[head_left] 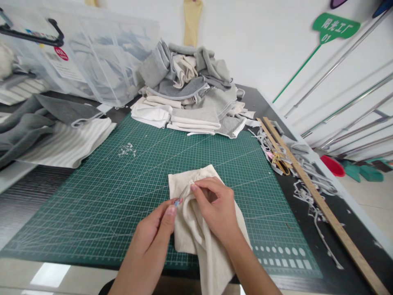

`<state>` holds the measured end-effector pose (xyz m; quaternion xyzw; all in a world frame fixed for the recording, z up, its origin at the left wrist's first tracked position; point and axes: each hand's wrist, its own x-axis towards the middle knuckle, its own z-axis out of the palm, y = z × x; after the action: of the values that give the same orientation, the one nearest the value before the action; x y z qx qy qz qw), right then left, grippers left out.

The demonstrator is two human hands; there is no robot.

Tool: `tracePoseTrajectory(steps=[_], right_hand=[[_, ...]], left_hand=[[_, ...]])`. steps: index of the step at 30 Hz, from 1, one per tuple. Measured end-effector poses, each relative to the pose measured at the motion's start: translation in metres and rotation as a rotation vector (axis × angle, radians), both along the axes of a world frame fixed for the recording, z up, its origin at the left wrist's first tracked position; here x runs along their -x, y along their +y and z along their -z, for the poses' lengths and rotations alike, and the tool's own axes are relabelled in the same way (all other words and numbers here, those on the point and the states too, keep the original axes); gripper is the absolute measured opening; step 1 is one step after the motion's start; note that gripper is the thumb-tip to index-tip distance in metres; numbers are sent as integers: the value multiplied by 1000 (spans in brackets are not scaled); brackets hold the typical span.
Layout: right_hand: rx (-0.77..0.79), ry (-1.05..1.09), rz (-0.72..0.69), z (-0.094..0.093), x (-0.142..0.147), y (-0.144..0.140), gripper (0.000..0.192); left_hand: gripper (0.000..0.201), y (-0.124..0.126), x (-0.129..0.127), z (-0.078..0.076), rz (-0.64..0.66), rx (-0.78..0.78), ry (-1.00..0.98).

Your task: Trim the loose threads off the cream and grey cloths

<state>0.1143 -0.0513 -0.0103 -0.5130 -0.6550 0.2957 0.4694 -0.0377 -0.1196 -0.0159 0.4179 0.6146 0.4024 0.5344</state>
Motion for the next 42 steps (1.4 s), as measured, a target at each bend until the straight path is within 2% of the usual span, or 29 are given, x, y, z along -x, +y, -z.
tracePoseTrajectory(steps=[4,8,17,27,42], right_hand=[[35,12,1,2,-1,0,11],[48,18,-9,3,-1,1,11],[132,99,-1,3,-2,3,11],[192,140,3,1,-3,5,12],[211,170,-1,1,-3,6,9]], left_hand=[[46,0,-7,-2,-3,-146,203],[43,0,-14,5,15,-213,362],[44,0,-21,12,-38,-316,551],[40,2,-27,15,-70,-537,673],[37,2,-28,16,-66,-598,694]])
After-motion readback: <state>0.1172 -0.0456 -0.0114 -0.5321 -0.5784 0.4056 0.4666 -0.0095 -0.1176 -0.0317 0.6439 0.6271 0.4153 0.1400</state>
